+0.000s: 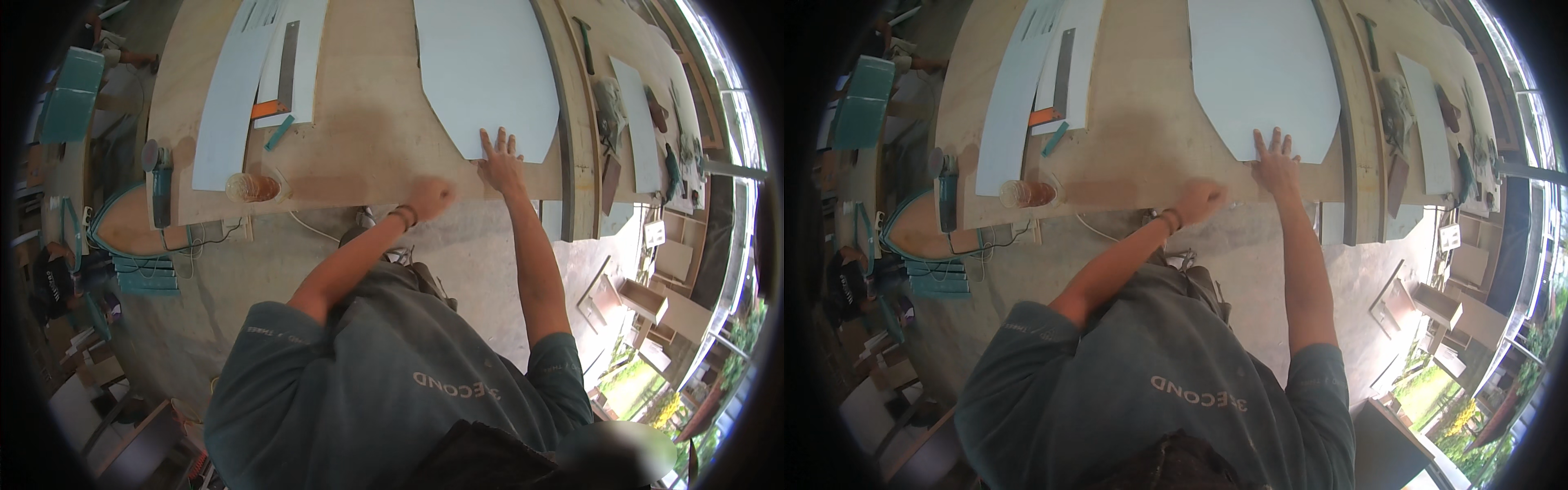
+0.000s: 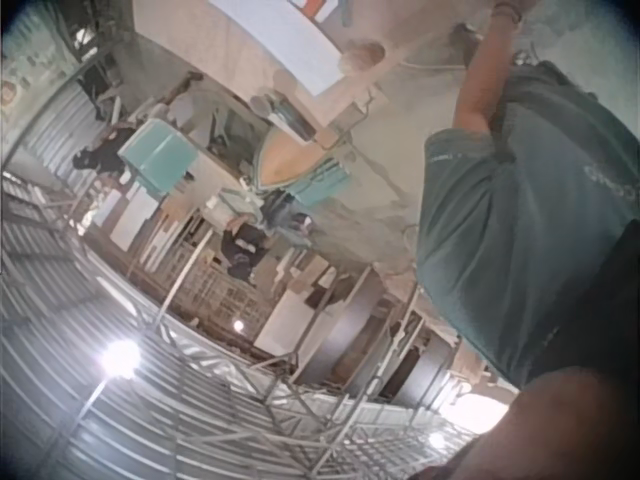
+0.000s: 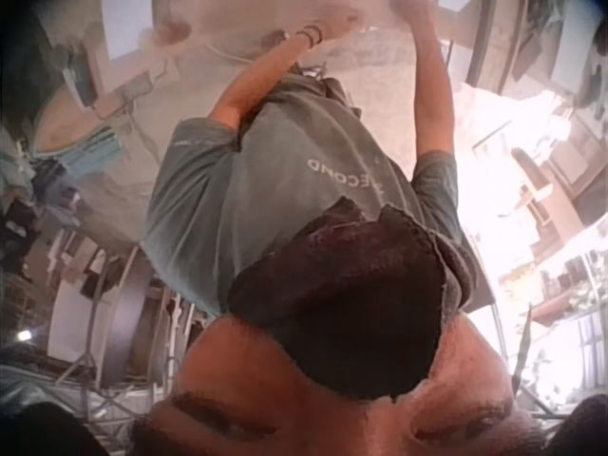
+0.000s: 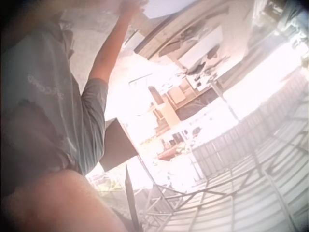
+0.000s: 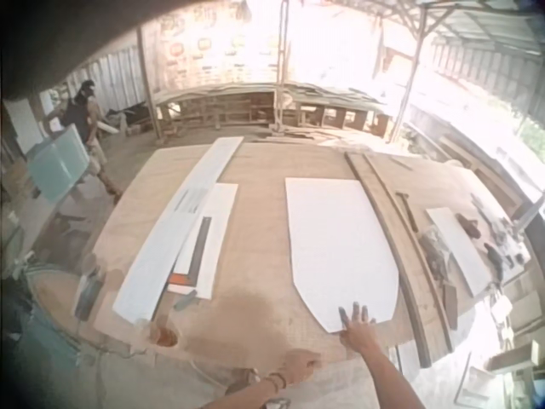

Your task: The person moves a white panel onto a workbench and uses a hammer to tap it into place. They then lift a large curved wooden panel and fit it into a curved wooden frame structure, adjusting the fit by hand.

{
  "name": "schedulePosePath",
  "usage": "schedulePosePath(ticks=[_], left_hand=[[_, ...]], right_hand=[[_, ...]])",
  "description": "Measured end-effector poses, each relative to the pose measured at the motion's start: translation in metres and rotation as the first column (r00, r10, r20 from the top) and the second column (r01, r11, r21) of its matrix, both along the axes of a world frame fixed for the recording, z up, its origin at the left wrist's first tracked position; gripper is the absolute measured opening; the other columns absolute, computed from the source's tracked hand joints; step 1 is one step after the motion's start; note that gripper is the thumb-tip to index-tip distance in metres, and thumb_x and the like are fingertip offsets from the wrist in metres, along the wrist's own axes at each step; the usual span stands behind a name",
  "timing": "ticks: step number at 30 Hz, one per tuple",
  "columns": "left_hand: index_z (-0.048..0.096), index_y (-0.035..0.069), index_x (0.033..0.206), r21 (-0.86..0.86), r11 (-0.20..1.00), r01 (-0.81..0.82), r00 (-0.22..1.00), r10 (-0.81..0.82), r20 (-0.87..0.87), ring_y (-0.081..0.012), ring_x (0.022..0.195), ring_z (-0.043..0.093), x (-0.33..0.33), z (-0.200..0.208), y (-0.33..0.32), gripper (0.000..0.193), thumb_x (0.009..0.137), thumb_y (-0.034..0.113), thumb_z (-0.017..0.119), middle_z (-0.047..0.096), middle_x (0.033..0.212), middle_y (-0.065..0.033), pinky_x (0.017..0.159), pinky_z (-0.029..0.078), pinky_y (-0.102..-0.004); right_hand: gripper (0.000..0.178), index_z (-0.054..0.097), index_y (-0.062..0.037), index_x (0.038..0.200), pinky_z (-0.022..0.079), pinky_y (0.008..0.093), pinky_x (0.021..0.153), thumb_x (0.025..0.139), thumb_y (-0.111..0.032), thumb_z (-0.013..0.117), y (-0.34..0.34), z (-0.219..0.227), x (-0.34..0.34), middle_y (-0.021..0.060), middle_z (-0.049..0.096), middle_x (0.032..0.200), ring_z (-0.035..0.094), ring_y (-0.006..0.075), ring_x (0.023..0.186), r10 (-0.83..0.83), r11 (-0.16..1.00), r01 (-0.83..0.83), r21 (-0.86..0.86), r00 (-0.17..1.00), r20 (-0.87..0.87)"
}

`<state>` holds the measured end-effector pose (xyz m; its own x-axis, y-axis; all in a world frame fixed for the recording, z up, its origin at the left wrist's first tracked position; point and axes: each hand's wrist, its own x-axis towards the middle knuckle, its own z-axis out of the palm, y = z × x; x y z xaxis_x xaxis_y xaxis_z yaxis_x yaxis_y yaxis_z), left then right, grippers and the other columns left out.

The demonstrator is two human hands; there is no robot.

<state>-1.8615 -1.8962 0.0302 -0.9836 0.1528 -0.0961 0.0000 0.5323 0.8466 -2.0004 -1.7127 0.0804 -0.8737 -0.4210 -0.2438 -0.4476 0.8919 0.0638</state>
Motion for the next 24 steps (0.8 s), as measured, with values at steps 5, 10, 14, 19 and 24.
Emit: schedulePosePath(ticks=[5, 10, 14, 19, 24], left_hand=[[0.070, 0.001, 0.093, 0.127, 0.968, 0.215, 0.886, -0.248, 0.392, -0.0374, 0.083, 0.066, 0.106, 0.009, -0.112, 0.046, 0.095, 0.045, 0.060, 0.070, 0.092, -0.0223, 0.077, 0.050, -0.0447], [0.072, 0.007, 0.115, -0.074, 0.899, -0.433, 0.424, 0.275, 0.863, -0.0217, 0.085, 0.063, 0.241, -0.046, -0.250, 0.051, 0.098, 0.052, 0.057, 0.073, 0.101, -0.0068, 0.078, 0.052, -0.0371], [0.047, 0.011, 0.147, 0.160, -0.213, -0.964, -0.008, 0.624, 0.782, -0.0243, 0.117, 0.057, 0.294, -0.059, -0.339, 0.067, 0.101, 0.060, 0.046, 0.059, 0.134, -0.0101, 0.101, 0.045, -0.0425], [0.035, 0.007, 0.155, 0.438, -0.625, -0.646, -0.172, 0.678, 0.714, -0.0290, 0.142, 0.041, 0.271, -0.027, -0.400, 0.091, 0.096, 0.075, 0.041, 0.039, 0.156, -0.0122, 0.120, 0.027, -0.0460], [0.035, 0.008, 0.155, 0.539, -0.560, -0.629, -0.054, 0.723, 0.689, -0.0325, 0.142, 0.039, 0.270, -0.037, -0.440, 0.094, 0.093, 0.077, 0.046, 0.038, 0.158, -0.0113, 0.119, 0.029, -0.0494]], right_hand=[[0.081, 0.023, -0.0340, 0.161, 0.041, 0.0697, 0.106, 0.092, -0.042, 0.066, -0.003, -0.006, -0.025, 0.0176, 0.021, 0.167, 0.025, 0.0447, 0.152, -0.010, 0.999, 0.010, 0.042, 1.000, 0.008], [0.081, 0.023, -0.0338, 0.161, 0.042, 0.0693, 0.105, 0.092, -0.043, 0.066, -0.023, -0.001, -0.044, 0.0182, 0.022, 0.167, 0.026, 0.0458, 0.151, 0.039, 0.998, -0.038, 0.049, 0.999, -0.002], [0.083, 0.024, -0.0344, 0.161, 0.043, 0.0698, 0.104, 0.091, -0.043, 0.067, -0.027, -0.001, -0.058, 0.0192, 0.022, 0.166, 0.027, 0.0475, 0.149, 0.020, 0.999, -0.020, 0.037, 1.000, 0.006], [0.084, 0.024, -0.0354, 0.161, 0.044, 0.0690, 0.103, 0.090, -0.041, 0.069, -0.027, -0.010, -0.073, 0.0197, 0.022, 0.166, 0.028, 0.0477, 0.149, 0.032, 0.999, -0.032, 0.020, 0.999, -0.019], [0.085, 0.023, -0.0370, 0.161, 0.045, 0.0664, 0.105, 0.090, -0.038, 0.070, -0.037, -0.003, -0.085, 0.0194, 0.021, 0.167, 0.027, 0.0462, 0.150, 0.022, 0.999, -0.022, 0.029, 1.000, -0.003]])
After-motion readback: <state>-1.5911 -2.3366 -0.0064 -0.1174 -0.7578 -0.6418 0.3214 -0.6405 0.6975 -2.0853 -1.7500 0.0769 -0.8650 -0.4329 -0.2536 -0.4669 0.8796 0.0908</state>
